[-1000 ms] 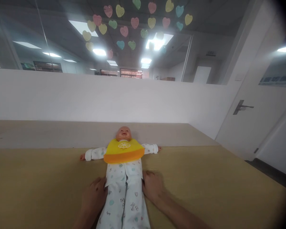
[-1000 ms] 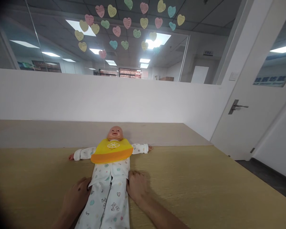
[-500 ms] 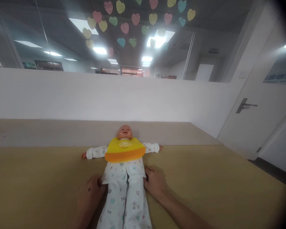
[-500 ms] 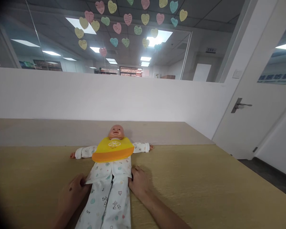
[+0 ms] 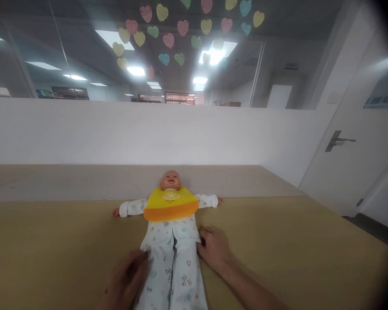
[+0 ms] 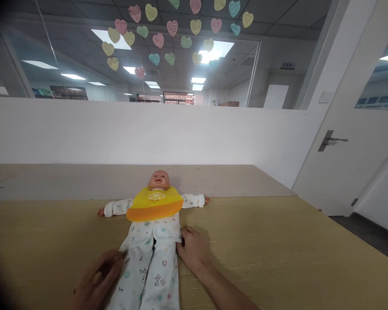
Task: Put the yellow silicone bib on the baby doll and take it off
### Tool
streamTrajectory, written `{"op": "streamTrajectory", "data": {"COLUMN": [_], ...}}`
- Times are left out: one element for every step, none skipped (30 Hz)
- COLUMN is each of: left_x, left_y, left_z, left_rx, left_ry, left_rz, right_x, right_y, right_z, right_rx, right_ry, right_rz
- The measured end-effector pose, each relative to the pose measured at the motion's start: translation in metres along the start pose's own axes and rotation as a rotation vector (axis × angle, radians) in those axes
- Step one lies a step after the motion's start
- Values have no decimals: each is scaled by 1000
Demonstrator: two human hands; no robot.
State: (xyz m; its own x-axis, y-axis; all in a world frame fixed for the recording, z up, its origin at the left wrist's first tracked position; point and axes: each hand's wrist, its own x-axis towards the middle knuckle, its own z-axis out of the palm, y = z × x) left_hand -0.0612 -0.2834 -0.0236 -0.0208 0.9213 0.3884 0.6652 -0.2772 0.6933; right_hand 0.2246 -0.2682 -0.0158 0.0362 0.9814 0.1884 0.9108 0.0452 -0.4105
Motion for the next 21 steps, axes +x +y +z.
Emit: {"op": "streamTrajectory", "data": {"left_x": [-4,-7,-8,-9,-8,-8,-7,-7,-7,-7,-8,-9,-9,-9,-8,-5,-1,4,10,18,26], "left_y": [-4,-8,-13,-17,-20,-22,-23,-21,-19,-15,-11,-6,-2,2,5,6,6,5,3,0,-3], "left_z": [2,5,8,11,13,15,16,17,17,16,15,13,11,8,4,1,-3,-7,-10,-13,-16], "left_rx": [4,24,51,82,104,115,115,105,92,77,58,40,23,12,4,-2,-7,-9,-8,-7,-6], "left_ry": [-29,-56,-54,-32,-5,9,14,14,1,-17,-23,-25,-20,-10,0,7,5,2,6,12,26], "left_rz": [58,120,175,224,268,309,344,374,398,415,420,407,368,297,198,83,-33,-134,-205,-249,-271], "right_x": [0,0,0,-1,-1,-1,0,0,0,0,1,1,2,2,2,3,3,3,4,6,9], "right_y": [-1,-2,-2,-2,-2,-2,-2,-1,-1,0,0,1,2,3,5,8,12,16,20,26,31], "right_z": [-2,-3,-4,-5,-5,-5,-5,-5,-5,-5,-5,-5,-5,-5,-5,-5,-5,-6,-7,-9,-12], "right_rx": [4,9,15,25,36,50,62,69,75,82,95,118,156,207,270,339,414,492,570,641,702], "right_ry": [-13,-24,-30,-33,-31,-24,-16,-6,4,11,17,18,13,2,-16,-38,-66,-98,-129,-145,-138], "right_rz": [-2,-4,-5,-5,-7,-11,-16,-23,-31,-38,-42,-45,-47,-47,-48,-52,-59,-70,-83,-92,-89]}}
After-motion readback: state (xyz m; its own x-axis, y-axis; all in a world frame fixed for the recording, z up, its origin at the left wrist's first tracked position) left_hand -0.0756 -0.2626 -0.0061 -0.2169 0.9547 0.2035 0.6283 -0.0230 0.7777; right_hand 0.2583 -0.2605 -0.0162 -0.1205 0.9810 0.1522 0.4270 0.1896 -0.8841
